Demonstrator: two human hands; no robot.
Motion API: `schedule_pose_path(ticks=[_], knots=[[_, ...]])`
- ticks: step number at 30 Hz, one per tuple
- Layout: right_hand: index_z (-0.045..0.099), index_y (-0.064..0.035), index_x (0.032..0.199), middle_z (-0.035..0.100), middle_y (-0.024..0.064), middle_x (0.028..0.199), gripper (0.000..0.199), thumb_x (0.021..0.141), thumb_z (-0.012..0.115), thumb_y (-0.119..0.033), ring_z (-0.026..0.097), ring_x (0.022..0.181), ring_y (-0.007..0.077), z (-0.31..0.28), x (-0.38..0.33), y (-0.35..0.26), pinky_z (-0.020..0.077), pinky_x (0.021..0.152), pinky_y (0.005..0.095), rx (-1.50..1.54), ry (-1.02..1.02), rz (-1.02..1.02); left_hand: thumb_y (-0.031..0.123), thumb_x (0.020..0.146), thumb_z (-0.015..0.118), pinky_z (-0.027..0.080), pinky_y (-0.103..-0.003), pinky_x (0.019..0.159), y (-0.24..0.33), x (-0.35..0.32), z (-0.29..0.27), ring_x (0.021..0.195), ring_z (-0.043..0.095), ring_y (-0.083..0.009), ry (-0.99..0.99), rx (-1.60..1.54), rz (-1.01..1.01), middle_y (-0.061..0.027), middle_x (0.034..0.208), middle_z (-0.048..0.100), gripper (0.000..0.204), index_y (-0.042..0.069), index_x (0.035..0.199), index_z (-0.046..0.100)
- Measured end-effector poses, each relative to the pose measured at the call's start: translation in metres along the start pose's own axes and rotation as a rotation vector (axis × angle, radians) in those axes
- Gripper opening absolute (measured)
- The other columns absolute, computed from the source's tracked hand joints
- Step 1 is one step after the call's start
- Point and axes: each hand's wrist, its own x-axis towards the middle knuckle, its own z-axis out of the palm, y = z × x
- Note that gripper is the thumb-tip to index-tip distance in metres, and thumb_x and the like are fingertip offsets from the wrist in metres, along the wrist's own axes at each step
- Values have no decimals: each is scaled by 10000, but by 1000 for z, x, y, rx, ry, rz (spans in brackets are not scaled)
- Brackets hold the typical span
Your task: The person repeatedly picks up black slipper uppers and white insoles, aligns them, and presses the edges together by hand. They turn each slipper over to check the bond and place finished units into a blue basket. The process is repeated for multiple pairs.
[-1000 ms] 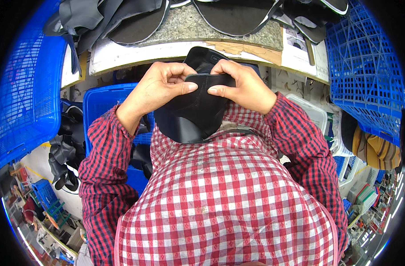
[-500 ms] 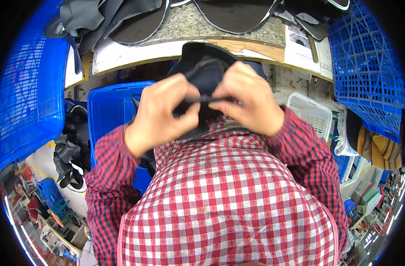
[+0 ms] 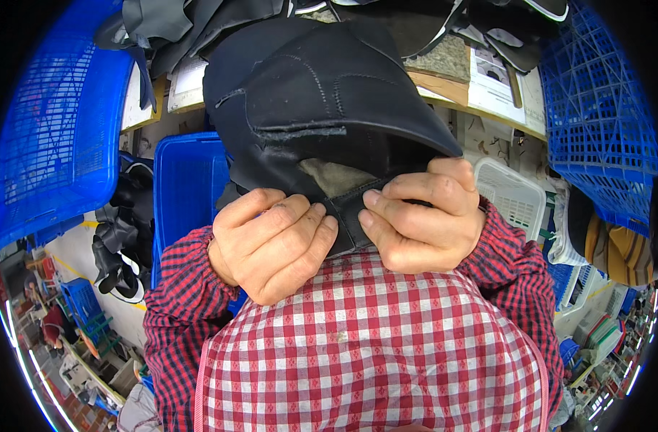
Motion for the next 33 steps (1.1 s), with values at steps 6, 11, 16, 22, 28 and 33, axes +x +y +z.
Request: schedule_pose_path(ticks=[6, 11, 16, 22, 28, 33], knots=[[712, -151, 821, 729, -36, 910, 207, 644, 818, -173, 645, 853, 159, -5, 4, 1, 407, 700, 335, 3, -55, 42, 158, 667, 704, 511, -314, 596, -4, 2, -4, 747, 689, -227, -67, -54, -57, -125, 852, 718, 297, -18, 905, 738], [716, -97, 874, 634, 9, 816, 268, 645, 854, -103, 615, 843, 219, -4, 4, 12, 455, 745, 362, 176, -196, 417, -11, 632, 791, 472, -358, 603, -20, 8, -1, 676, 611, -269, -189, -346, -496, -82, 765, 612, 268, 28, 880, 698], [653, -54, 897, 652, 49, 873, 265, 751, 866, -113, 596, 867, 258, 8, -5, 20, 485, 777, 367, 487, -311, 878, 52, 846, 789, 475, -246, 782, -40, 5, 9, 817, 577, -67, -419, -842, -1174, 14, 856, 641, 159, 3, 934, 667], [650, -52, 904, 645, 44, 862, 264, 757, 864, -101, 584, 855, 249, 6, -9, 22, 485, 767, 361, 473, -307, 851, 25, 833, 779, 469, -249, 783, -44, 0, 13, 829, 566, -72, -406, -861, -1105, 12, 882, 613, 161, 6, 944, 664], [661, -62, 895, 639, 38, 846, 255, 744, 864, -95, 583, 847, 248, 9, -10, 22, 476, 763, 367, 491, -283, 854, -6, 778, 767, 481, -275, 736, -40, 4, 16, 786, 599, -135, -376, -719, -966, -40, 845, 614, 176, 5, 909, 650], [683, -135, 837, 604, -2, 808, 247, 648, 837, -172, 599, 827, 221, -2, -1, 9, 446, 719, 361, 223, -190, 398, 28, 688, 823, 505, -371, 612, -17, 5, 5, 692, 635, -276, -168, -341, -363, -100, 818, 631, 266, 34, 889, 648]])
